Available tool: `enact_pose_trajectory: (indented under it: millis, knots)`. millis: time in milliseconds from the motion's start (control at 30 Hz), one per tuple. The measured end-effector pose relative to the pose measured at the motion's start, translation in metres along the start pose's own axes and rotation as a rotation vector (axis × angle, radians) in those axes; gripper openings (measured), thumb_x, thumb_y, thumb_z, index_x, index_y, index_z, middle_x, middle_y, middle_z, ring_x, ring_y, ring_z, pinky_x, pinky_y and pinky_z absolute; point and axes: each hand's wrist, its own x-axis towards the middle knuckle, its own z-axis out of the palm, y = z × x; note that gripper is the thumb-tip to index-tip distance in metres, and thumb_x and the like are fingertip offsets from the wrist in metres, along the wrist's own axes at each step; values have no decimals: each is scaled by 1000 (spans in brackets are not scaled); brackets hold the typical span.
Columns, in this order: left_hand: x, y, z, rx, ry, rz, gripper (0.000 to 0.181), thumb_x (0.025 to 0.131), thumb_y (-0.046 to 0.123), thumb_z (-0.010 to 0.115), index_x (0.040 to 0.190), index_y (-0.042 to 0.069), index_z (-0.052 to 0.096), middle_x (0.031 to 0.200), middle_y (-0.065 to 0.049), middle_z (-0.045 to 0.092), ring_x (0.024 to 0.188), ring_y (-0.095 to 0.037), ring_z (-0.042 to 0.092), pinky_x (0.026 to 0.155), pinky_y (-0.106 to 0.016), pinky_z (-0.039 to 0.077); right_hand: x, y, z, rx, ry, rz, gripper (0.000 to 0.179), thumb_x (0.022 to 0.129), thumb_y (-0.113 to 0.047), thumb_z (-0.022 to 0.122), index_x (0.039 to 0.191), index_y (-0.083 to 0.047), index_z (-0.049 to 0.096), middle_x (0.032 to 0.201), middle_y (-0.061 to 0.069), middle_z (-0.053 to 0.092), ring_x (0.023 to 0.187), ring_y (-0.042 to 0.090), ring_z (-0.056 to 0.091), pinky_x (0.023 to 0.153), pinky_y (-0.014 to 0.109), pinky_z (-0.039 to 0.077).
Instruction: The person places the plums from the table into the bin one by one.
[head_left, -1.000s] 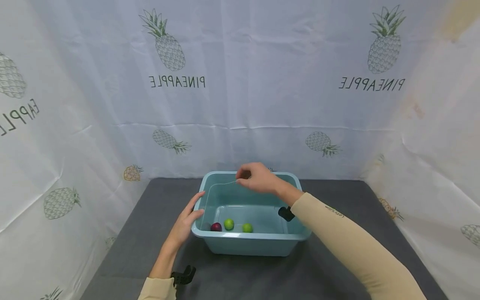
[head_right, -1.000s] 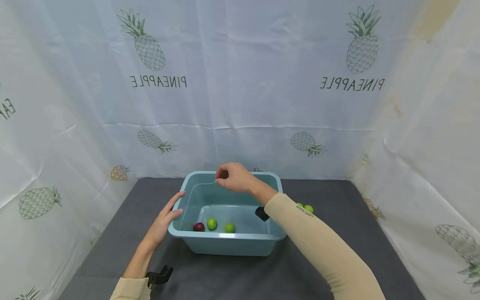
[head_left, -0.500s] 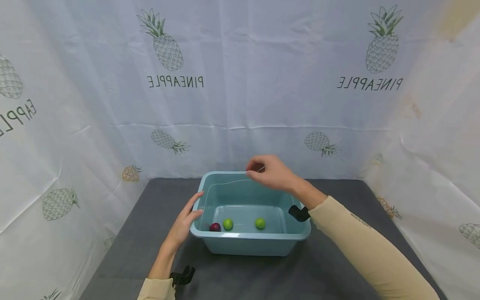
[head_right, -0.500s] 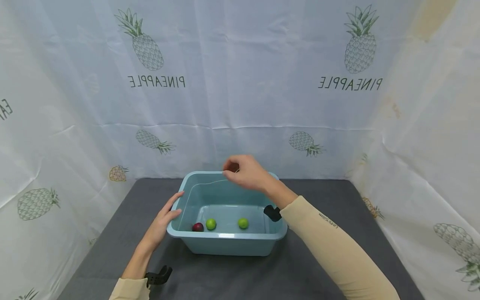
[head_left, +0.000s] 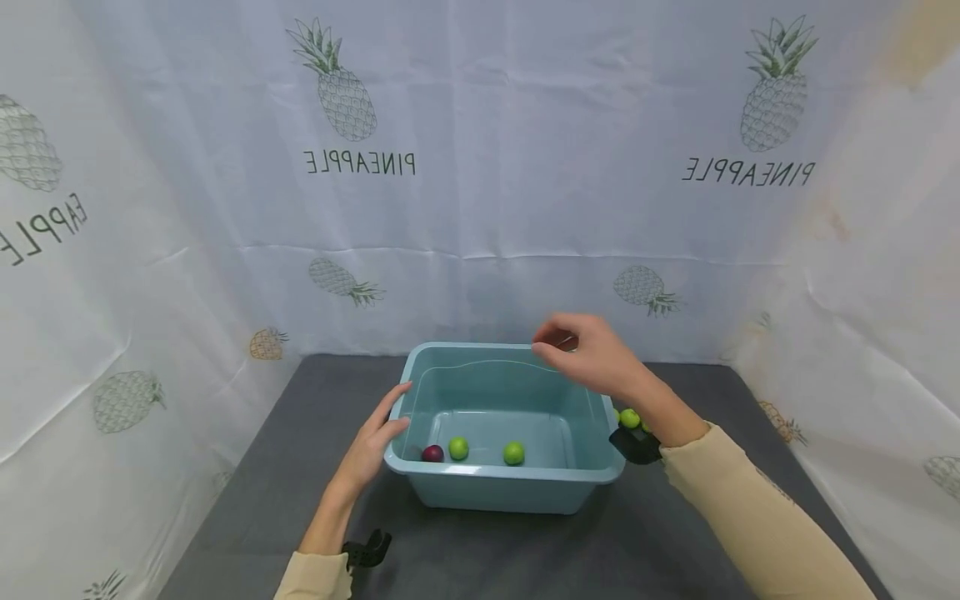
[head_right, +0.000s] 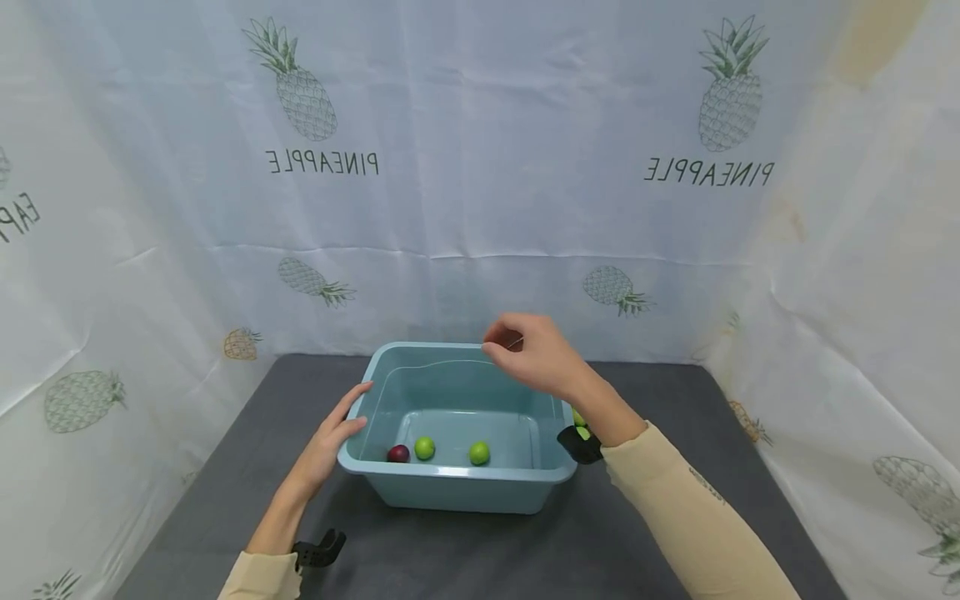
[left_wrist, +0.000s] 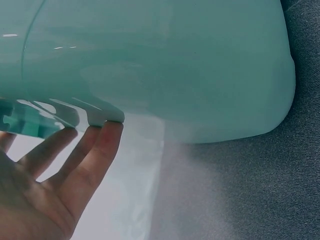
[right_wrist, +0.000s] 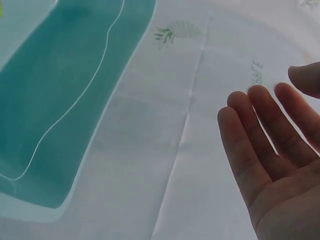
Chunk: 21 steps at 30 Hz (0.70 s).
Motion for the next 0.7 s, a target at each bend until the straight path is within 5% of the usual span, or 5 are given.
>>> enact_pose_trajectory:
  millis: [700]
  knots:
    - [2, -1, 2, 3, 0, -11, 52, 107, 26, 45, 158, 26, 34, 168, -9, 19, 153, -39, 16, 111, -72, 18, -72, 45, -9, -151, 196, 51, 12, 97, -12, 70, 108, -8, 72, 100, 0, 71, 91, 19, 69, 82, 39, 56]
